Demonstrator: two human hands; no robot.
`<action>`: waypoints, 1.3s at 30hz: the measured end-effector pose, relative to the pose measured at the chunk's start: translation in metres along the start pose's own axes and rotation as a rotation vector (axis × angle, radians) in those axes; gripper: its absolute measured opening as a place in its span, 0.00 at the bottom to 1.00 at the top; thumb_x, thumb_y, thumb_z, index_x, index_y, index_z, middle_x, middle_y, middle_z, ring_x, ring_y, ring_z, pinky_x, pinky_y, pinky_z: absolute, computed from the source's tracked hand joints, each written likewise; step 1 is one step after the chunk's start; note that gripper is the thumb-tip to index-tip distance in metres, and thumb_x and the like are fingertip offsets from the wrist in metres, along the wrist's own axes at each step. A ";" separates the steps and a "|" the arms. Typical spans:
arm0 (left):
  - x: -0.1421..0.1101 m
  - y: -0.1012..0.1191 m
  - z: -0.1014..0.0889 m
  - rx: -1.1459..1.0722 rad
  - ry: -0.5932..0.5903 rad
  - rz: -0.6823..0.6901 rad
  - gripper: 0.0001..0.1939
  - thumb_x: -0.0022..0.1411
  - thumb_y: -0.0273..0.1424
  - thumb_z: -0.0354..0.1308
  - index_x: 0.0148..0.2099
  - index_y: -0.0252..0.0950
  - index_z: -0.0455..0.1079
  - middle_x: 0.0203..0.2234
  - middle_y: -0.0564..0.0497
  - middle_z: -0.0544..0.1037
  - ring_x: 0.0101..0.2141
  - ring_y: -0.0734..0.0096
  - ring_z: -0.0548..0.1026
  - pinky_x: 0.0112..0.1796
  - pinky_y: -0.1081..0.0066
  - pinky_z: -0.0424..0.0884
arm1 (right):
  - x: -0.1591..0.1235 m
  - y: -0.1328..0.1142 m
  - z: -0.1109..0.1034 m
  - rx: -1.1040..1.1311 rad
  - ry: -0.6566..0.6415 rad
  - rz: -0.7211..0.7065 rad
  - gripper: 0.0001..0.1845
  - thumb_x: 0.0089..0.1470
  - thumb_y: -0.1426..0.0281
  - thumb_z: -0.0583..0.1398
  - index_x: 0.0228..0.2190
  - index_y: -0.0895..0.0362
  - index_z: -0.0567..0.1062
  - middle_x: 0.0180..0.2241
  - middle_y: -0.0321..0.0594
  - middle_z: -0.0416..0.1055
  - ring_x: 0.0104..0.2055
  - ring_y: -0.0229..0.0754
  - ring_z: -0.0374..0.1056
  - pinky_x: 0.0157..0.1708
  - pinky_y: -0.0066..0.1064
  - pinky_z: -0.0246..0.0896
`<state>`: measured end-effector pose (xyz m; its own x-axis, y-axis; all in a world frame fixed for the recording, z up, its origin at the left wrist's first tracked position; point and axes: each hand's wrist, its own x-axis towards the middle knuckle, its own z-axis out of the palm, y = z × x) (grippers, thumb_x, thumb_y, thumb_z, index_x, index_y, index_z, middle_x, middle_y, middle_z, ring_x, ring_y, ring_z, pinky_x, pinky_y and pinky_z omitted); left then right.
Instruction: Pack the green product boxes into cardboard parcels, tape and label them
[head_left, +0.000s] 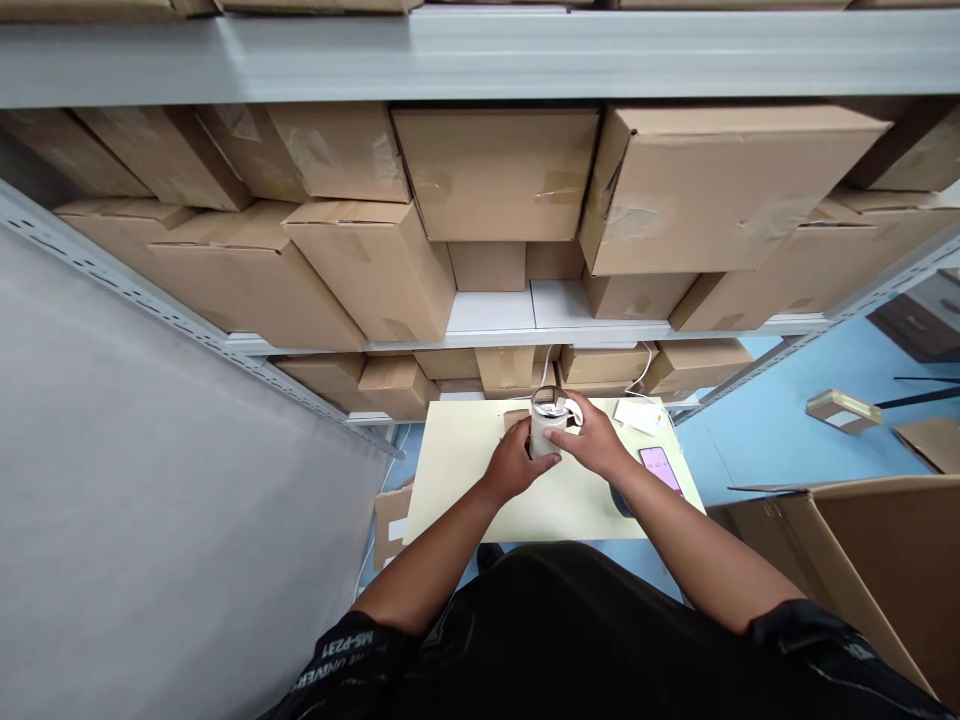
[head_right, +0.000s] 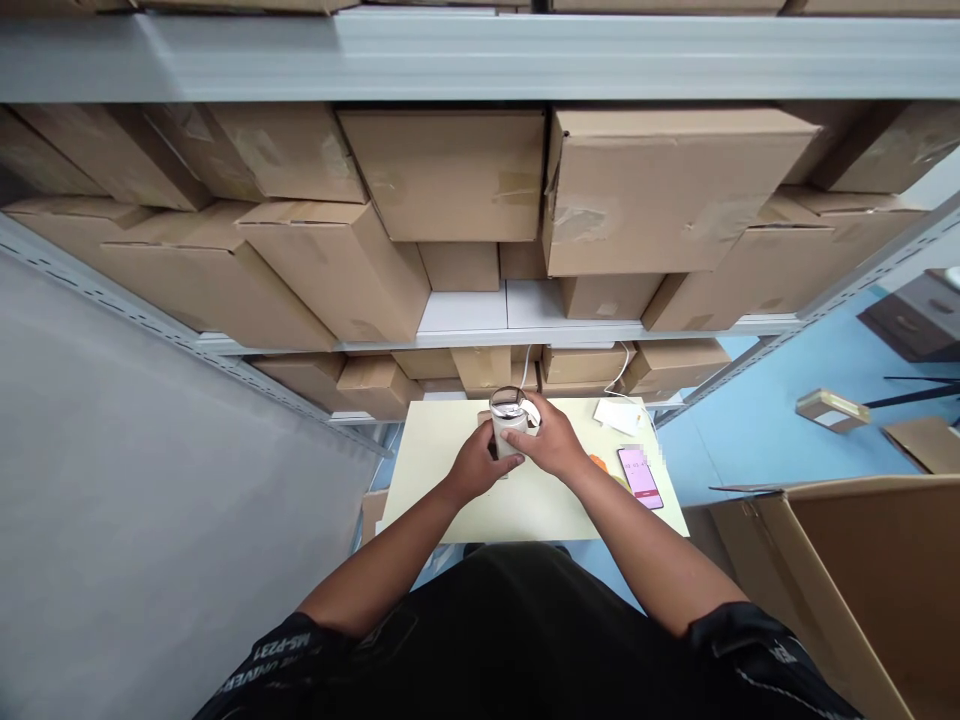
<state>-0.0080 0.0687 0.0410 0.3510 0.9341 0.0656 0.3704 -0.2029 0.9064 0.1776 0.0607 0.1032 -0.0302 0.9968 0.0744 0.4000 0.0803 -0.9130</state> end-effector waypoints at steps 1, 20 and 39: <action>0.001 0.001 0.003 0.006 -0.004 -0.007 0.33 0.53 0.37 0.73 0.59 0.39 0.69 0.51 0.44 0.78 0.49 0.52 0.77 0.49 0.56 0.73 | -0.001 0.001 -0.002 -0.007 0.002 -0.002 0.34 0.47 0.63 0.69 0.56 0.49 0.72 0.52 0.41 0.78 0.51 0.51 0.74 0.53 0.43 0.68; 0.010 0.007 0.035 -0.261 -0.088 -0.013 0.39 0.51 0.39 0.75 0.60 0.38 0.62 0.53 0.42 0.73 0.49 0.57 0.76 0.49 0.57 0.73 | -0.009 0.032 -0.021 0.230 0.159 0.125 0.36 0.43 0.57 0.72 0.52 0.53 0.72 0.45 0.40 0.78 0.40 0.46 0.73 0.42 0.38 0.71; 0.003 0.027 0.010 -0.525 0.006 -0.054 0.25 0.63 0.47 0.61 0.56 0.38 0.72 0.52 0.44 0.75 0.55 0.52 0.73 0.54 0.56 0.72 | -0.009 0.023 0.005 0.562 0.031 0.146 0.24 0.49 0.53 0.68 0.44 0.53 0.76 0.42 0.41 0.77 0.40 0.45 0.71 0.41 0.37 0.67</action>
<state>0.0118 0.0631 0.0617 0.3380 0.9410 0.0142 -0.0931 0.0184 0.9955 0.1823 0.0538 0.0794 0.0189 0.9977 -0.0645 -0.1499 -0.0609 -0.9868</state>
